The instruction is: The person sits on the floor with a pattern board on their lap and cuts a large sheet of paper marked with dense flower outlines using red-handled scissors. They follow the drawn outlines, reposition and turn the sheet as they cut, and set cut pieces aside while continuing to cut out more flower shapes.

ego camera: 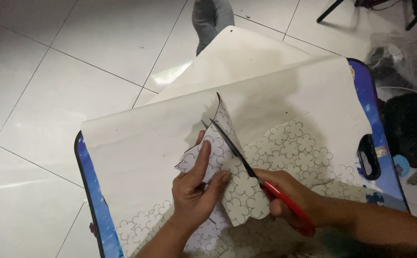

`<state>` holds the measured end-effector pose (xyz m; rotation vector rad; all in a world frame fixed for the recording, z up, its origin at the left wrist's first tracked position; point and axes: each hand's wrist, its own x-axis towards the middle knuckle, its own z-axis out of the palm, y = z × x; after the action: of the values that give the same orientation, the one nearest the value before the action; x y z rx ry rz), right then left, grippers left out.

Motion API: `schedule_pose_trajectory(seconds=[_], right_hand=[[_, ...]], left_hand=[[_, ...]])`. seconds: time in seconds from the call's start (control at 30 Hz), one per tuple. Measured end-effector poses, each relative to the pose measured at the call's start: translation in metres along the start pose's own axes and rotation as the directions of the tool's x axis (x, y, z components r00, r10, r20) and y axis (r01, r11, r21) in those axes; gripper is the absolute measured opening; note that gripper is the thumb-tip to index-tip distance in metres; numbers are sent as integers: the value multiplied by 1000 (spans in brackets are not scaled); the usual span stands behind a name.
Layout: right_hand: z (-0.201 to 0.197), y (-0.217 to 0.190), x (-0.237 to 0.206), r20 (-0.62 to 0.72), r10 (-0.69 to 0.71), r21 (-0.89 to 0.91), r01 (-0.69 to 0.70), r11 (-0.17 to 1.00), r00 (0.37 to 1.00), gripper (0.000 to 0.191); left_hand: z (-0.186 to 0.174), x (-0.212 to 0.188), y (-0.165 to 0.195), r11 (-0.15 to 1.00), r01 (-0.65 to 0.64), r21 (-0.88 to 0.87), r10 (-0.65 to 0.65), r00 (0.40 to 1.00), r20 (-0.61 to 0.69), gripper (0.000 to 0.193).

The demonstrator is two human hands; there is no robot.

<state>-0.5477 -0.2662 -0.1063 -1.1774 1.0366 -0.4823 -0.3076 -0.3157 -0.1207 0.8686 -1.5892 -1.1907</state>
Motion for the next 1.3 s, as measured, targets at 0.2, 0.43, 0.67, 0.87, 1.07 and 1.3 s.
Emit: schedule_pose_trajectory(seconds=[0.2,0.43,0.67,0.87,1.07,1.3], right_hand=[[4,1,0,-10,33,119,-32,992,999,120],[4,5,1,-19,-20,85,21,996,1000,114],[-10,-4,1,40,-6,47,4,999,999,116],[-15,-22,-4,77,56,142,-66,988,995,120],[-16,-29,-5,85,23,105,-32,994,996,109],[-17,-28,-5,51,-31,45,29,999,998,100]], left_hand=[[2,-1,-5,987,141,-76,-140,990,25,72],[1,-1,-5,984,103,-148,-99,995,32,72],[-8,2,-5,981,191,11,-191,971,147,73],[-8,1,-3,991,85,101,-104,974,202,71],[-11,2,0,994,-33,102,12,978,207,72],[-13,6,4,986,-160,36,150,970,191,71]])
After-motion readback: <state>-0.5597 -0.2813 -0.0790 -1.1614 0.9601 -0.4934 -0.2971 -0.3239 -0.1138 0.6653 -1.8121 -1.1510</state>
